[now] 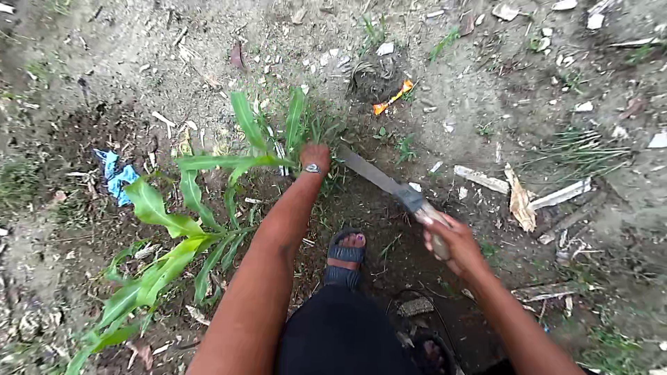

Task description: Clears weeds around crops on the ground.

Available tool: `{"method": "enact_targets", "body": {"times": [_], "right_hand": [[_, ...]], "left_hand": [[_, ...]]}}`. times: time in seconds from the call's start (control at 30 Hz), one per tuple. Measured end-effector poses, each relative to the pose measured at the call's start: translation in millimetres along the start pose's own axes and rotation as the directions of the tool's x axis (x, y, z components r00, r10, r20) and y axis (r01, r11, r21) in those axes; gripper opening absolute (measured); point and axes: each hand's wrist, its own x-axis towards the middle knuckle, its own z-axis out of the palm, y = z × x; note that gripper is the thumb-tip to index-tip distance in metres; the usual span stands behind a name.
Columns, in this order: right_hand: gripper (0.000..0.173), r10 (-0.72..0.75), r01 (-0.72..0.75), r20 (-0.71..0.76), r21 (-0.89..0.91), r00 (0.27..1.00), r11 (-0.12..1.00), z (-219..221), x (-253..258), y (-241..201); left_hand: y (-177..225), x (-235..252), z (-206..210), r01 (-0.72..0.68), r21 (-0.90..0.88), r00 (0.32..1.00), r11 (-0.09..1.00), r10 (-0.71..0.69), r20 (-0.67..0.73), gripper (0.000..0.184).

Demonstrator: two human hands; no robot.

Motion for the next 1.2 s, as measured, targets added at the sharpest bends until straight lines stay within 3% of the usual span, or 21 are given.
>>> {"method": "enact_targets", "body": {"times": [0.13, 0.23, 0.3, 0.4, 0.47, 0.53, 0.6, 0.7, 0.8, 0.87, 0.93, 1.1, 1.2], "right_hand": [[0.033, 0.064, -0.062, -0.068, 0.032, 0.996, 0.998, -86, -68, 0], [0.026, 0.076, -0.072, -0.033, 0.119, 0.997, 0.99, -103, -86, -4], [0.031, 0.104, -0.103, -0.012, 0.042, 0.995, 0.994, -69, -68, -13], [0.032, 0.087, -0.084, 0.053, -0.046, 0.995, 0.995, 23, -6, -21], [0.031, -0.04, 0.052, 0.094, -0.132, 0.995, 0.99, 70, 27, -23], [0.039, -0.197, 0.234, 0.149, -0.29, 0.969, 0.928, 87, 35, -31], [0.048, -0.23, 0.272, 0.157, -0.349, 0.96, 0.897, 70, 26, -36], [0.047, -0.125, 0.128, 0.029, -0.2, 0.992, 0.971, 10, -8, -34], [0.034, -0.011, 0.008, -0.041, -0.056, 0.999, 0.998, -47, -49, -35], [0.023, 0.023, -0.022, -0.016, 0.067, 1.0, 0.997, -59, -60, -38], [0.026, 0.061, -0.061, -0.004, 0.034, 0.998, 0.998, -30, -44, -48], [0.028, 0.04, -0.038, 0.074, -0.03, 0.996, 0.999, 126, 79, -54], [0.034, 0.007, -0.002, 0.092, -0.056, 0.996, 0.998, 141, 87, -50]], "left_hand": [[-10, -8, 9, 0.076, -0.02, 0.992, 0.997, -0.074, 0.102, 0.043], [-21, -2, -2, 0.077, -0.068, 0.988, 0.995, -0.067, 0.141, 0.047], [-25, 7, -7, 0.073, -0.067, 0.985, 0.995, -0.061, 0.164, 0.048], [-24, 5, -16, 0.07, -0.104, 0.977, 0.992, -0.048, 0.207, 0.048], [-24, -2, -21, 0.127, -0.185, 0.971, 0.974, -0.084, 0.222, 0.045], [-37, 4, -7, 0.178, -0.201, 0.977, 0.963, -0.148, 0.156, 0.044], [-41, 3, 4, 0.169, -0.162, 0.982, 0.972, -0.153, 0.11, 0.042], [-36, -6, 9, 0.052, -0.073, 0.993, 0.996, -0.043, 0.112, 0.039], [-30, -31, 2, -0.097, -0.056, 0.986, 0.994, 0.104, 0.13, 0.032], [-27, -42, -15, -0.097, -0.119, 0.988, 0.988, 0.11, 0.109, 0.03], [-27, -40, -33, -0.099, -0.206, 0.993, 0.974, 0.111, 0.048, 0.031], [-9, 9, -62, -0.09, -0.319, 0.995, 0.943, 0.073, -0.064, 0.034], [-19, 48, -61, 0.021, -0.228, 0.998, 0.973, -0.034, -0.052, 0.045]]}}
